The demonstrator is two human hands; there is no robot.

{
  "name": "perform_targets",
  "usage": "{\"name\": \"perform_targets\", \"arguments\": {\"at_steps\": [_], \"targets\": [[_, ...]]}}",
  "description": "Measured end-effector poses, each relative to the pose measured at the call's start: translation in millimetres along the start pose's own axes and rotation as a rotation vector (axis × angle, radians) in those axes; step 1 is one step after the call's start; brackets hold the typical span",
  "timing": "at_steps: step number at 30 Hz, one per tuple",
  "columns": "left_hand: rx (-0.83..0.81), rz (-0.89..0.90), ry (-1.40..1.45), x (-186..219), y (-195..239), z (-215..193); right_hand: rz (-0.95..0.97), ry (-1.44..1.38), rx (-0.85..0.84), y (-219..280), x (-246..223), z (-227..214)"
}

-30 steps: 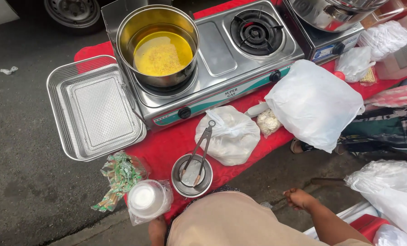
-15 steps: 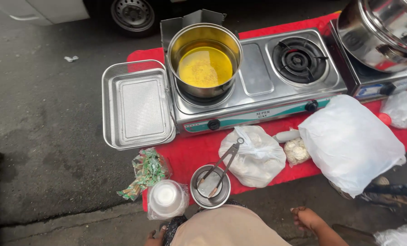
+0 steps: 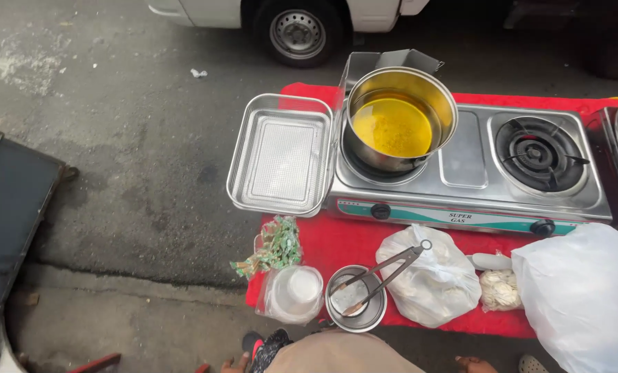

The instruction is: Using tongs to transfer dumplings from a bag into a pot of hot oil for frying, then scooping them out.

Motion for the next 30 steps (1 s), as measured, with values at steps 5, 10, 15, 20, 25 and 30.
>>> {"name": "perform_targets", "arguments": {"at_steps": [5, 10, 15, 20, 25, 30], "targets": [[-0.079, -0.018, 0.089, -6, 27, -13, -0.044, 0.036, 0.135, -16, 11, 1], [-0.104, -0.062, 0.139, -11, 38, -22, -0.056, -0.013, 0.049, -20, 9, 16], [-0.059, -0.029, 0.231, 11, 66, -51, -0.059, 0.031, -0.038, 41, 0, 19], [-0.034, 0.131, 0.466, 115, 110, -122, -0.139, 0.428, -0.047, 154, -35, 2], [-0.122, 0.169, 0.431, 153, 102, -146, -0.310, 0.597, 0.132, 288, -83, -44], [-0.143, 0.191, 0.465, 162, 111, -143, -0.534, 0.611, 0.396, 424, -117, -79]]}}
Point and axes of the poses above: each hand's wrist, its own y-axis away from the middle knuckle, its own z-axis out of the palm, x = y × z, the point moved 7 cm from there along -y, towards the middle knuckle, and after that the axes turned 15 degrees about z, right-handed, at the moved point
